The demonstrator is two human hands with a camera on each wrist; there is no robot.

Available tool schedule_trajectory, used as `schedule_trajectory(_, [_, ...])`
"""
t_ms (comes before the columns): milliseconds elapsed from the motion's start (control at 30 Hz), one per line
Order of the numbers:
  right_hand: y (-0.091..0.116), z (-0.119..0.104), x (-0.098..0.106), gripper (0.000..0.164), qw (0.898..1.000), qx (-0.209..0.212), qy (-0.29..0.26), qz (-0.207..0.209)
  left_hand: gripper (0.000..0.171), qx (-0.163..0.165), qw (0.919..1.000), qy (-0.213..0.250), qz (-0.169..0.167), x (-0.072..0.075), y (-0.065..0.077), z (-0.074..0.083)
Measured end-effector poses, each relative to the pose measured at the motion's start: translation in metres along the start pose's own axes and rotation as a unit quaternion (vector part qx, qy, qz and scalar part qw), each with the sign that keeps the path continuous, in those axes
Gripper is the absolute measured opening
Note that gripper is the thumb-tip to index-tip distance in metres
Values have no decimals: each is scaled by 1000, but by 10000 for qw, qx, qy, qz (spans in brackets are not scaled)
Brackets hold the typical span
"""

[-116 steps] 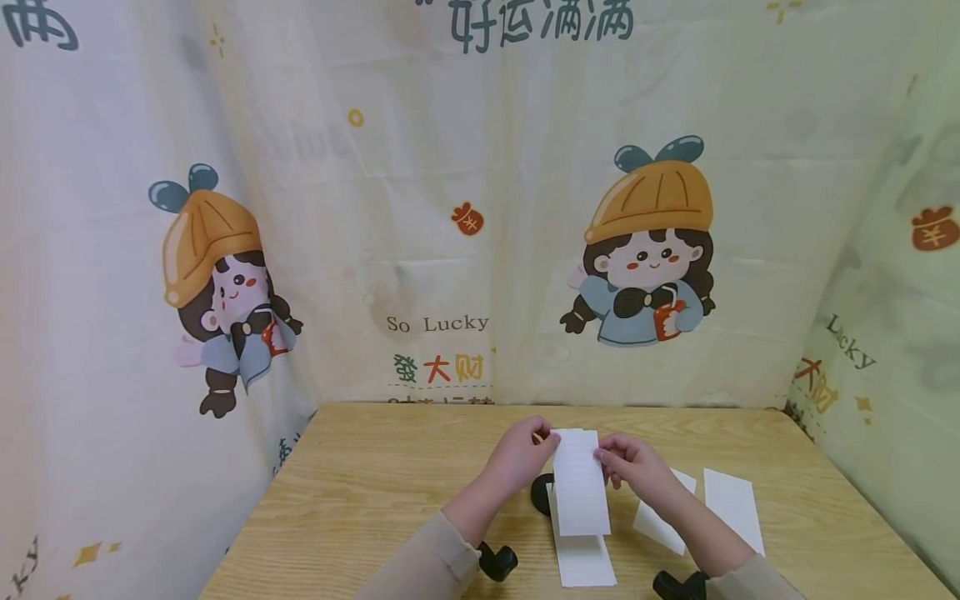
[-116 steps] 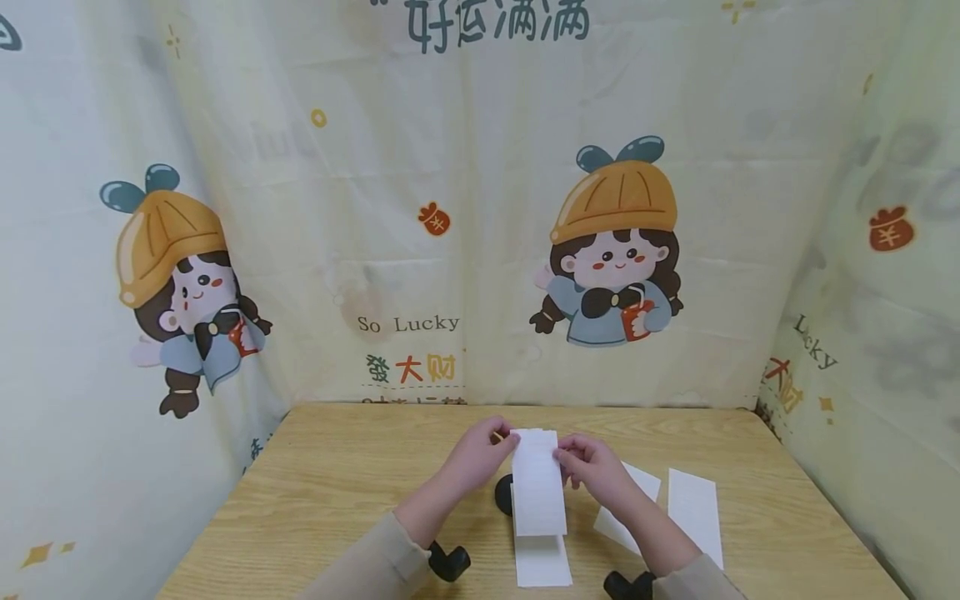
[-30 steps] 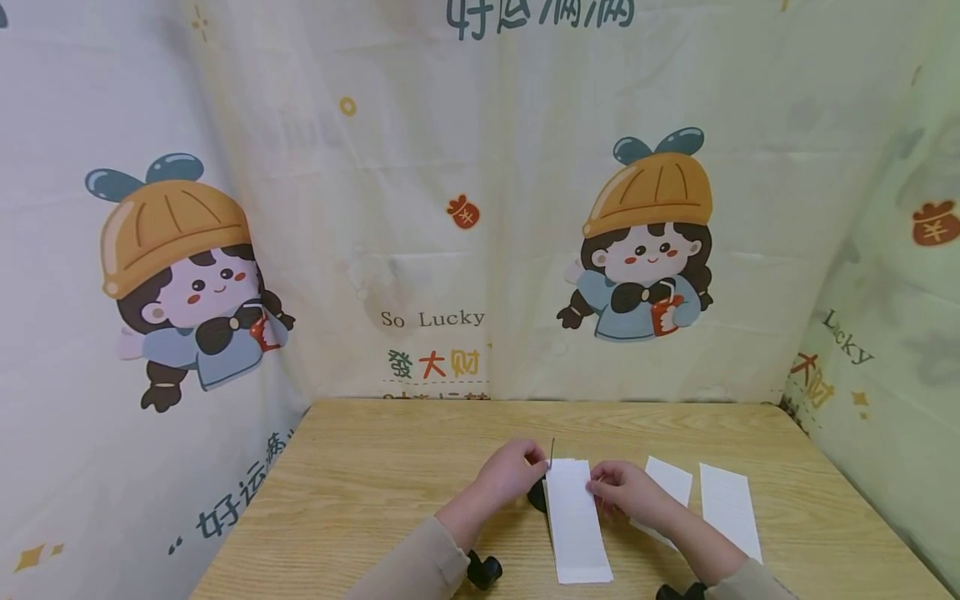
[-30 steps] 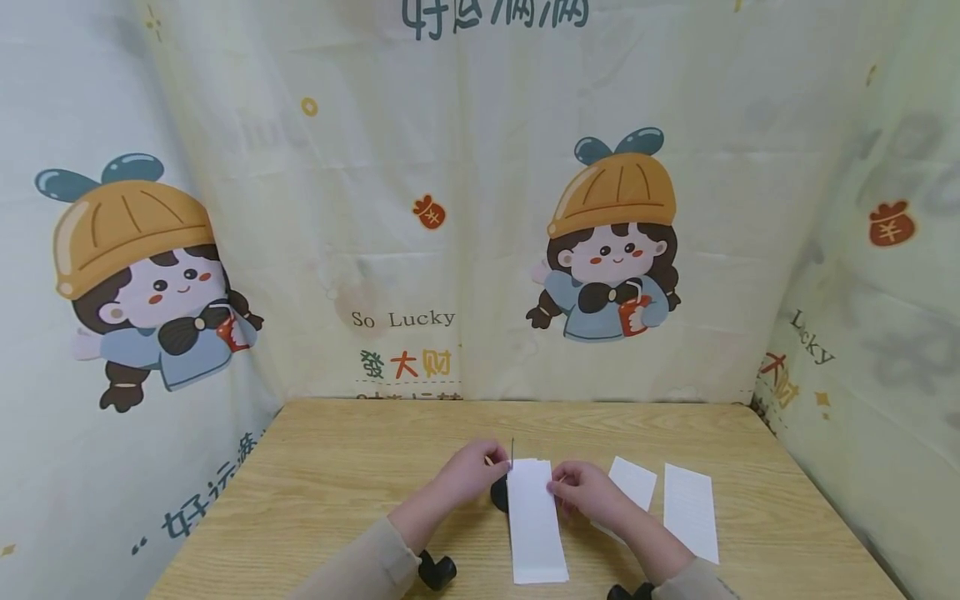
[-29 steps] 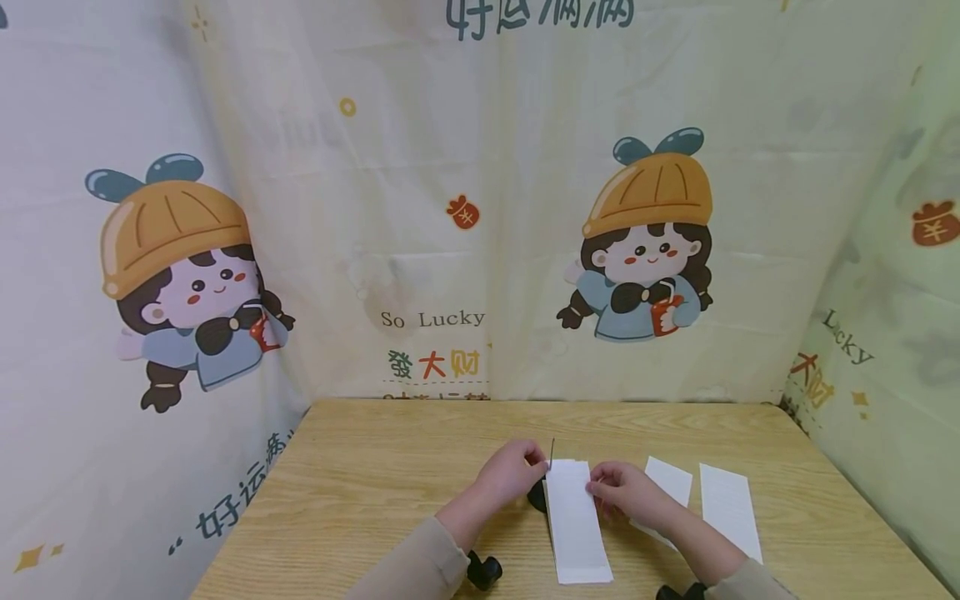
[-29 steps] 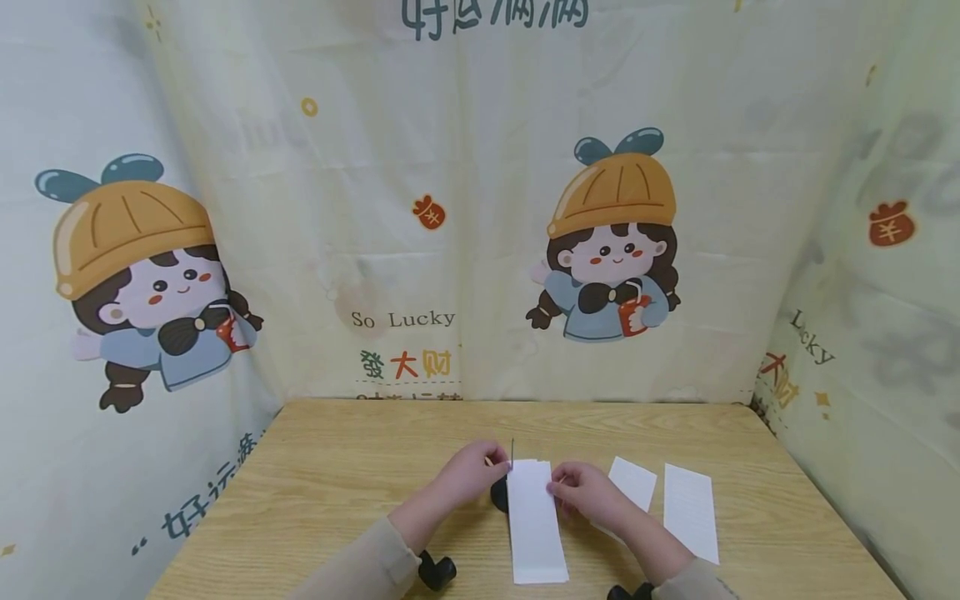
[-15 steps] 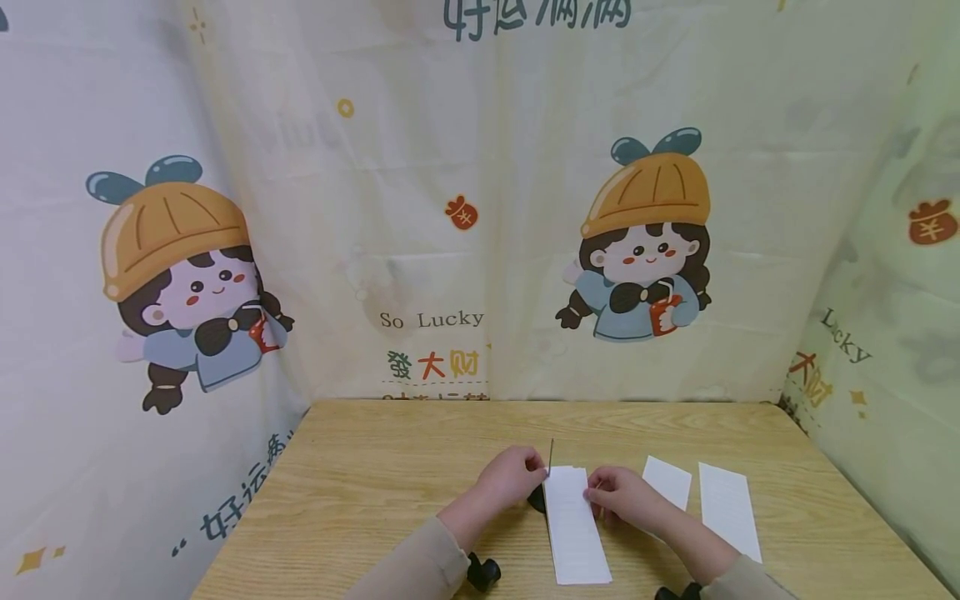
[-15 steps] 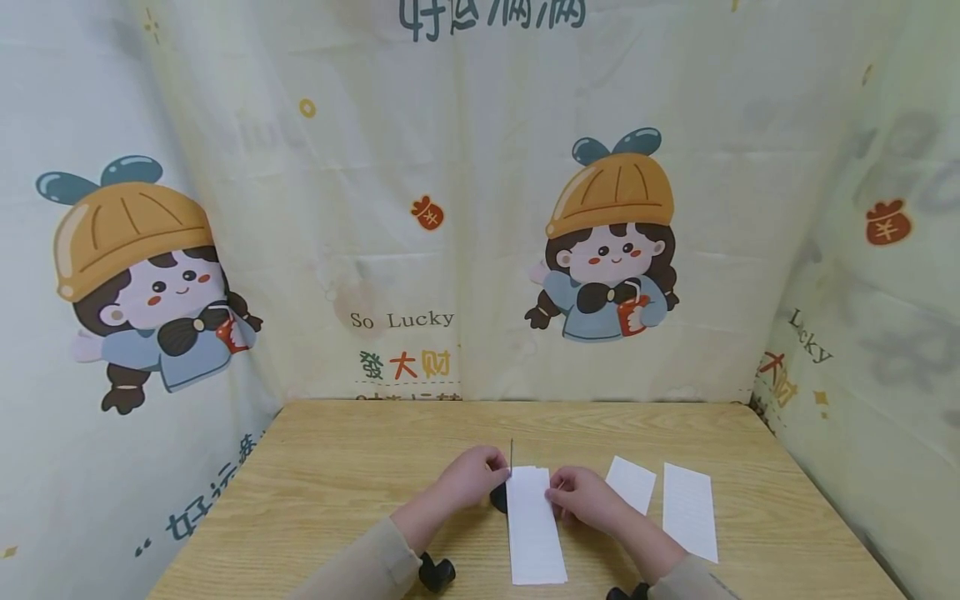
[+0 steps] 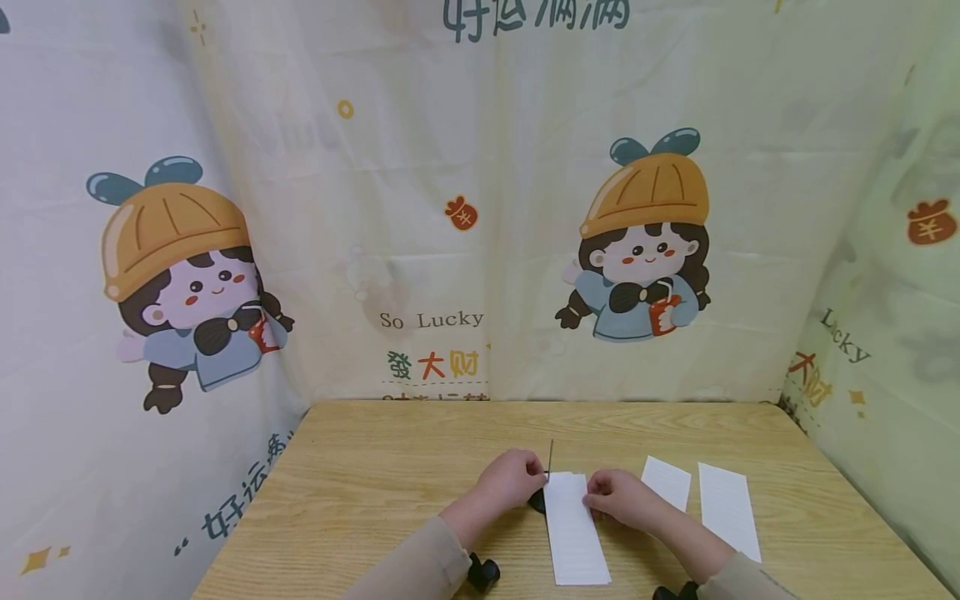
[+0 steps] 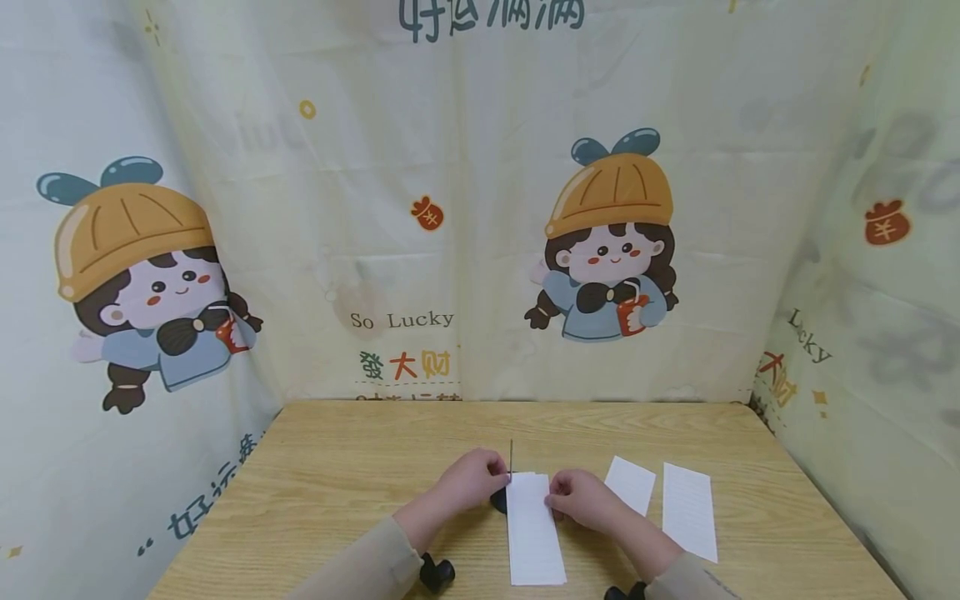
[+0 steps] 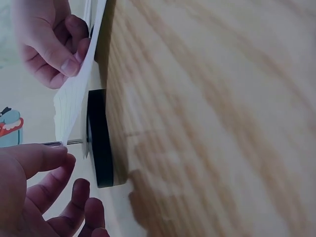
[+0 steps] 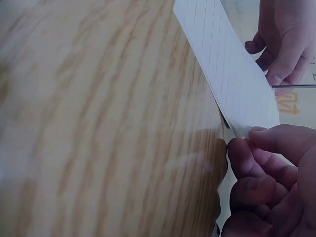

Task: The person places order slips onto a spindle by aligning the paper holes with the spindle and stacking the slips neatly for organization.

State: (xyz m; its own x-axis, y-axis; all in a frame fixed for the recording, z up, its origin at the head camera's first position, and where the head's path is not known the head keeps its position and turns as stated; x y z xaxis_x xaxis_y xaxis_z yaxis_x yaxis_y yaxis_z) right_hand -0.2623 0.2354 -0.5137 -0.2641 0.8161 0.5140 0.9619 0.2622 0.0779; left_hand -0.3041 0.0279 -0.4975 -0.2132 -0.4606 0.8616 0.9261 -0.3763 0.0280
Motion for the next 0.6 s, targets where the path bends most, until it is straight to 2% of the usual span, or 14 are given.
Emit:
schedule_trajectory(200, [2,-5,-1,16,9997,2,247,44,16,-57,9992,-392,53,-4,-2,-2])
schedule_trajectory(367, [3,-8,-1,17,9989,69,449,75,17,-37,9988,-488,9,-3,-1,0])
schedule_trajectory(600, [3,-7,-2,17,9981,-199,580,75,20,6,9981,-620,-9,-2,0,2])
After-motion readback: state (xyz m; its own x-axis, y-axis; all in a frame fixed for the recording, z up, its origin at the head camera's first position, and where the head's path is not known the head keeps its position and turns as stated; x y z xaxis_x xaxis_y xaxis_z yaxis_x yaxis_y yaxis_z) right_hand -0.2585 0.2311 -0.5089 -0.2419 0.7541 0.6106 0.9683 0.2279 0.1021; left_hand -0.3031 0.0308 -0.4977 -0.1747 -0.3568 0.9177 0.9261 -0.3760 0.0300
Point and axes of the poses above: each hand's wrist, its own y-axis away from the middle knuckle, its own x-axis out of the back of the hand, z = x × y, the point moved 3 cm from there along -y, towards the middle knuckle, and after that the axes turned 9 degrees about -y, right-handed, at the moved point
